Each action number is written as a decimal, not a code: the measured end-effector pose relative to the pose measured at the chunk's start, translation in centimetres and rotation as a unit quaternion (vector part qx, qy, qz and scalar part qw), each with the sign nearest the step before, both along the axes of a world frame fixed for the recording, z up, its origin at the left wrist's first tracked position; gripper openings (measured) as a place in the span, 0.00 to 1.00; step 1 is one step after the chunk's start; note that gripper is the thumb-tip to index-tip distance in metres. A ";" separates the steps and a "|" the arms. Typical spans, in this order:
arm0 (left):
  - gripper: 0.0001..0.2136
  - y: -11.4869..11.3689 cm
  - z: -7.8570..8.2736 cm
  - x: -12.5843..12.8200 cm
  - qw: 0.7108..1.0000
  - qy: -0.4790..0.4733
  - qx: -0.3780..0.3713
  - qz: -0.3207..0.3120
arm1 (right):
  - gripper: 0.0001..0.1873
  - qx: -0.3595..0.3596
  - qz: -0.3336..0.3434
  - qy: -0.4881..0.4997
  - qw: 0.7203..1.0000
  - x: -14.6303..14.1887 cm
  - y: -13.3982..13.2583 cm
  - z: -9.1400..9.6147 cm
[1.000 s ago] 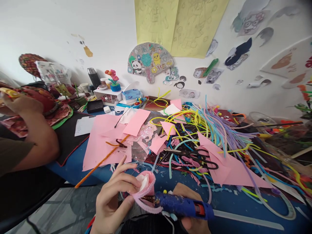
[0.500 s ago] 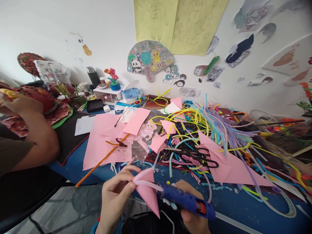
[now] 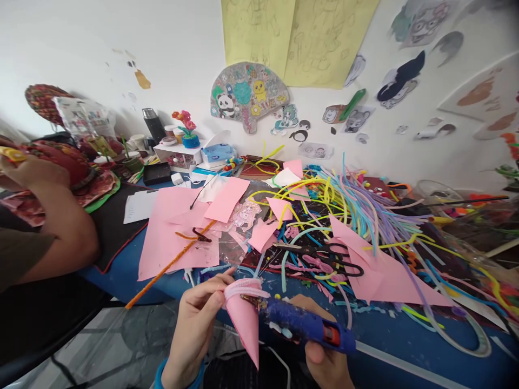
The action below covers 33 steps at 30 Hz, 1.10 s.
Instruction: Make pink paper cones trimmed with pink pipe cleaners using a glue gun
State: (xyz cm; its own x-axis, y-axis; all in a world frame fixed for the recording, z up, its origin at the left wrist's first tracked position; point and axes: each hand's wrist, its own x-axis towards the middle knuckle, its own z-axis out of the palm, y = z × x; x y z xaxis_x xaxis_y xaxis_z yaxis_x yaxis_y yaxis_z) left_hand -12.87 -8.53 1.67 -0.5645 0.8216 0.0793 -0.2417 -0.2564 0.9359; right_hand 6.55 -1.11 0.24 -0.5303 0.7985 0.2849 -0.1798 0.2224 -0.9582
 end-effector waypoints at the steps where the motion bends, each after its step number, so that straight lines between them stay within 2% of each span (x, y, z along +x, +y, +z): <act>1: 0.08 0.0 0.0 -0.1 1.000 0.007 -0.001 -0.002 | 0.29 -0.003 0.001 -0.004 1.000 0.0 0.0 0.0; 10: 0.08 0.0 -0.3 -0.4 0.999 0.028 -0.031 -0.021 | 0.27 0.006 -0.046 -0.033 0.998 -0.1 -0.4 -0.3; 16: 0.08 0.0 -0.3 -0.5 0.998 0.040 -0.042 -0.034 | 0.23 0.045 -0.065 -0.020 0.997 -0.4 -0.2 -0.4; 25: 0.06 -0.1 -0.3 -0.4 0.997 0.026 -0.052 -0.044 | 0.28 -0.006 -0.137 -0.043 0.990 -0.8 -0.7 0.3; 33: 0.08 0.0 -0.2 -0.5 0.998 0.021 -0.048 -0.043 | 0.28 -0.024 -0.158 -0.023 0.987 -1.1 -1.0 -0.1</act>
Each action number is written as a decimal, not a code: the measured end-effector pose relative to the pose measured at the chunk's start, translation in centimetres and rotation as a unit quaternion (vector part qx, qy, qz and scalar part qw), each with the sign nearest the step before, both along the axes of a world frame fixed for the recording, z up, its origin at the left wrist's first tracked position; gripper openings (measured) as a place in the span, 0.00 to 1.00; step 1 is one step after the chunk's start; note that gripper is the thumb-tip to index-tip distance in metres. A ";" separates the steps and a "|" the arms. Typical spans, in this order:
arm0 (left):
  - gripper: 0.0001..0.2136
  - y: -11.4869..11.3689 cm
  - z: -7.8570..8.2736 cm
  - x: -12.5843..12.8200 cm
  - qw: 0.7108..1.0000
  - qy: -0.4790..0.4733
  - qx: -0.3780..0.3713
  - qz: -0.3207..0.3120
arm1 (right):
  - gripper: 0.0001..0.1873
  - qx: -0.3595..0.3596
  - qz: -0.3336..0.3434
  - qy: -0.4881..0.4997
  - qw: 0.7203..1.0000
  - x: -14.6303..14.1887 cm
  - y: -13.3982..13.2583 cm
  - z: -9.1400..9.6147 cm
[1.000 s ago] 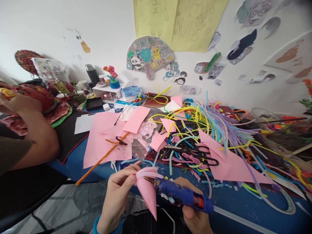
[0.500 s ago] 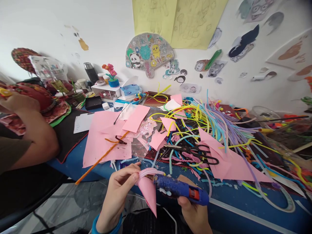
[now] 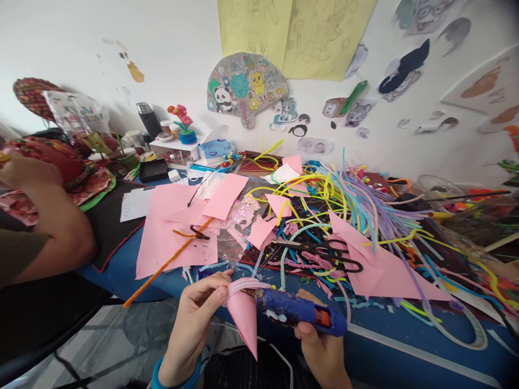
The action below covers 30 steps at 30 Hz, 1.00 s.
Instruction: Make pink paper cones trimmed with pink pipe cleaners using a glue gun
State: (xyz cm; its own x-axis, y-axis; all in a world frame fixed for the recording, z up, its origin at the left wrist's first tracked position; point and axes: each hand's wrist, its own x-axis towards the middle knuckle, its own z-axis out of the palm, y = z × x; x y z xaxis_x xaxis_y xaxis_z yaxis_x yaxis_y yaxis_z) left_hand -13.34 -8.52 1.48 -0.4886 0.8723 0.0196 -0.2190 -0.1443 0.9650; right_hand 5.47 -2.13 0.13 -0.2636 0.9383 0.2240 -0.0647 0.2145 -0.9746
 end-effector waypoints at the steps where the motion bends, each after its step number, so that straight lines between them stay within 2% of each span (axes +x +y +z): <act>1: 0.08 0.0 0.0 0.0 1.000 0.000 0.001 -0.002 | 0.27 0.000 0.002 0.001 1.000 0.0 0.0 -0.2; 9: 0.08 -0.2 -0.3 -0.1 1.000 -0.003 0.004 0.002 | 0.23 0.048 0.059 -0.012 0.997 0.6 0.8 -1.2; 20: 0.08 -0.2 0.1 -0.2 1.000 -0.017 0.001 0.017 | 0.25 0.056 0.053 -0.020 0.997 0.8 0.8 -1.7; 30: 0.07 0.0 0.4 -0.1 0.999 -0.040 -0.003 0.026 | 0.22 0.053 0.033 -0.027 0.998 1.1 0.8 -2.5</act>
State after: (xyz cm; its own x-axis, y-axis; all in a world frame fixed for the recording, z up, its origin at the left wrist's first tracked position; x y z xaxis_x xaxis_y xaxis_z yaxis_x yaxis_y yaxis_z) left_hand -13.46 -8.54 1.85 -0.5331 0.8457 -0.0254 -0.2870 -0.1525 0.9457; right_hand 6.60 -1.38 -2.41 -0.3387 0.8900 0.3052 -0.0304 0.3139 -0.9490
